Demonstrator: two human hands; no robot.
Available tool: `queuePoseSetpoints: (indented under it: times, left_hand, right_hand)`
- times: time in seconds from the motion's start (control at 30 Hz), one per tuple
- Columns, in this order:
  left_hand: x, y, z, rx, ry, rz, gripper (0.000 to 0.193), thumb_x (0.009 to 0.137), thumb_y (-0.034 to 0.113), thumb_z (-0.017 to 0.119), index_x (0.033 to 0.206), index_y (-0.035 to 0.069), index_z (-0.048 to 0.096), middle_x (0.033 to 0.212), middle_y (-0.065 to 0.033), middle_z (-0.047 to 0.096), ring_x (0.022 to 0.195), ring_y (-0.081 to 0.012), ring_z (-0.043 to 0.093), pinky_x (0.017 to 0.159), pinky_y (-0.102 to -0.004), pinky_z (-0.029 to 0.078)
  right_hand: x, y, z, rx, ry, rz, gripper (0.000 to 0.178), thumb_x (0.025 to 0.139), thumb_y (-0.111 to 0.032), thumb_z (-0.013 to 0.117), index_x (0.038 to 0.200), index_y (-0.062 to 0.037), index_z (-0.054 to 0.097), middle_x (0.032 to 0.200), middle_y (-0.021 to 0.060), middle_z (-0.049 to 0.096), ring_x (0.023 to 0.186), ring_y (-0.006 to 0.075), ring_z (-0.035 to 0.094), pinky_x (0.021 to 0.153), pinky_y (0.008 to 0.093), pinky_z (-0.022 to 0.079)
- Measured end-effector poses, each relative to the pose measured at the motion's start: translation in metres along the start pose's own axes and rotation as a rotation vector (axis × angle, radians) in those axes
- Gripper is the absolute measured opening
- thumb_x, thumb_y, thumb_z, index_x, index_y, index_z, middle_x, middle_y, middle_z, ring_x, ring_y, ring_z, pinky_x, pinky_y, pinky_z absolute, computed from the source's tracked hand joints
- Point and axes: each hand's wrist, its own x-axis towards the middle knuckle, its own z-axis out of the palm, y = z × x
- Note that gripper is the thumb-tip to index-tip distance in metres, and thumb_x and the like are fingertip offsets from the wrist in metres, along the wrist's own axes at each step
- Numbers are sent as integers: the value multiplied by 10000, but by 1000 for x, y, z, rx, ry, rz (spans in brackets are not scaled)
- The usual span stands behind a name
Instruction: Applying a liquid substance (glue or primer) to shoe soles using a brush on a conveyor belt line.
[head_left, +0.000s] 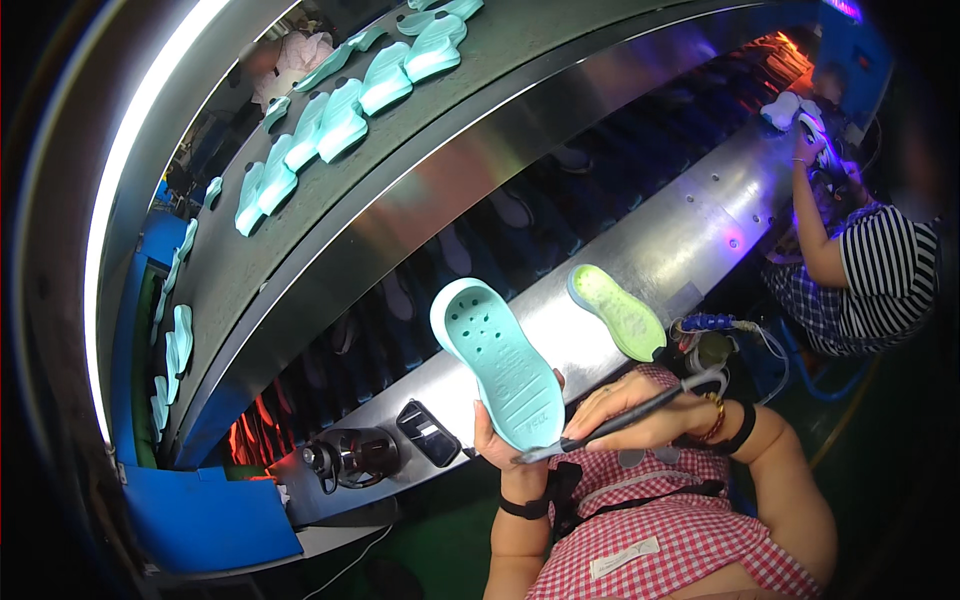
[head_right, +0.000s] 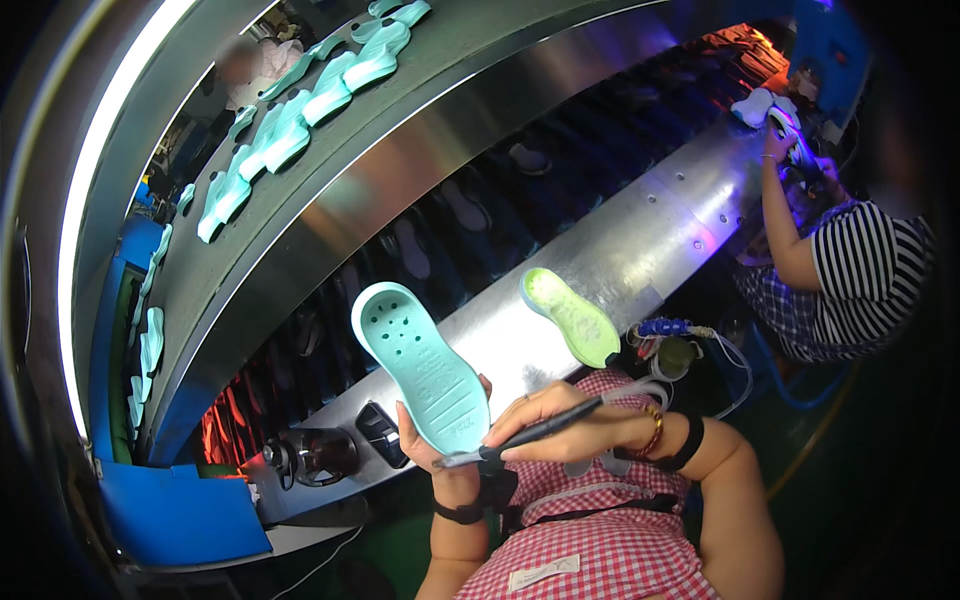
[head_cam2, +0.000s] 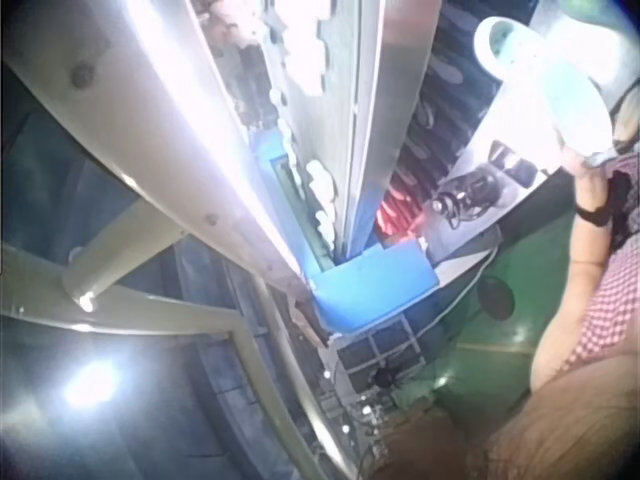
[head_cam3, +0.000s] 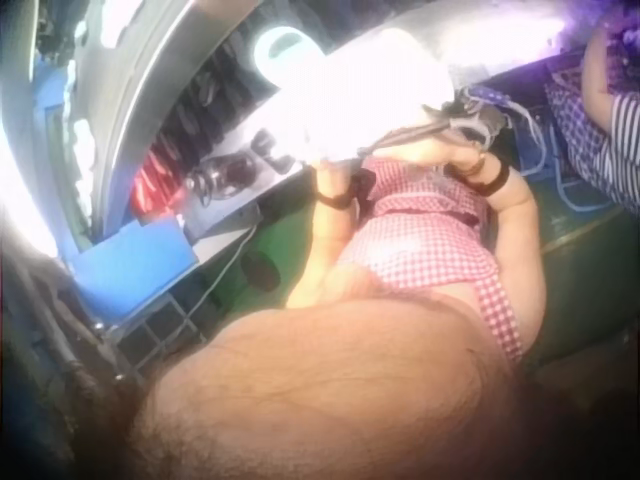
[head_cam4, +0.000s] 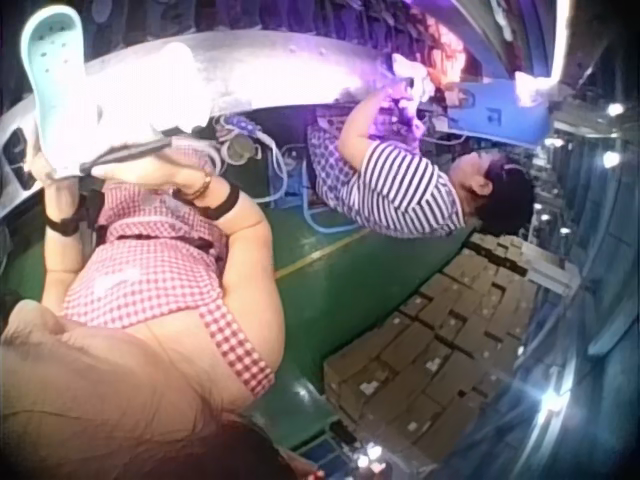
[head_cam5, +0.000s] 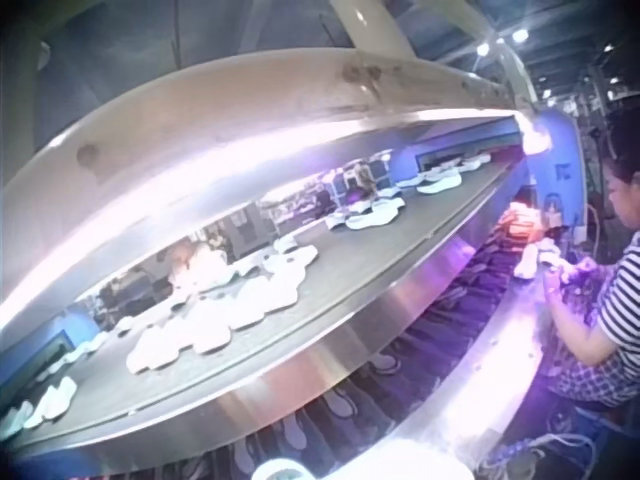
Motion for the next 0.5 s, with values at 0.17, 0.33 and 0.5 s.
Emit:
queuePoseSetpoints:
  times: [0.17, 0.33, 0.5]
  left_hand:
    - [3, 8, -7, 187, -65, -20, 580, 846, 449, 391, 1252, 35, 392, 1181, -167, 490, 1028, -337, 504, 902, -512, 357]
    - [8, 14, -1, 143, -67, -68, 589, 851, 455, 354, 1251, 24, 388, 1193, -180, 480, 1029, -362, 504, 895, -526, 366]
    - [8, 24, -7, 97, 93, -293, 537, 863, 372, 348, 1252, 3, 383, 1224, -194, 457, 1049, -379, 500, 912, -532, 360]
  right_hand:
    - [5, -1, -18, -163, -48, 58, 212, 743, -57, 643, 949, -3, 631, 889, 111, 640, 817, 135, 604, 721, 238, 477]
    - [4, -4, -16, -156, -55, -115, 187, 728, -55, 647, 909, -11, 635, 868, 112, 641, 805, 181, 616, 728, 274, 481]
    - [-4, -13, -19, -90, -220, -248, 179, 732, -89, 651, 892, -14, 627, 909, 117, 640, 843, 232, 618, 759, 310, 486]
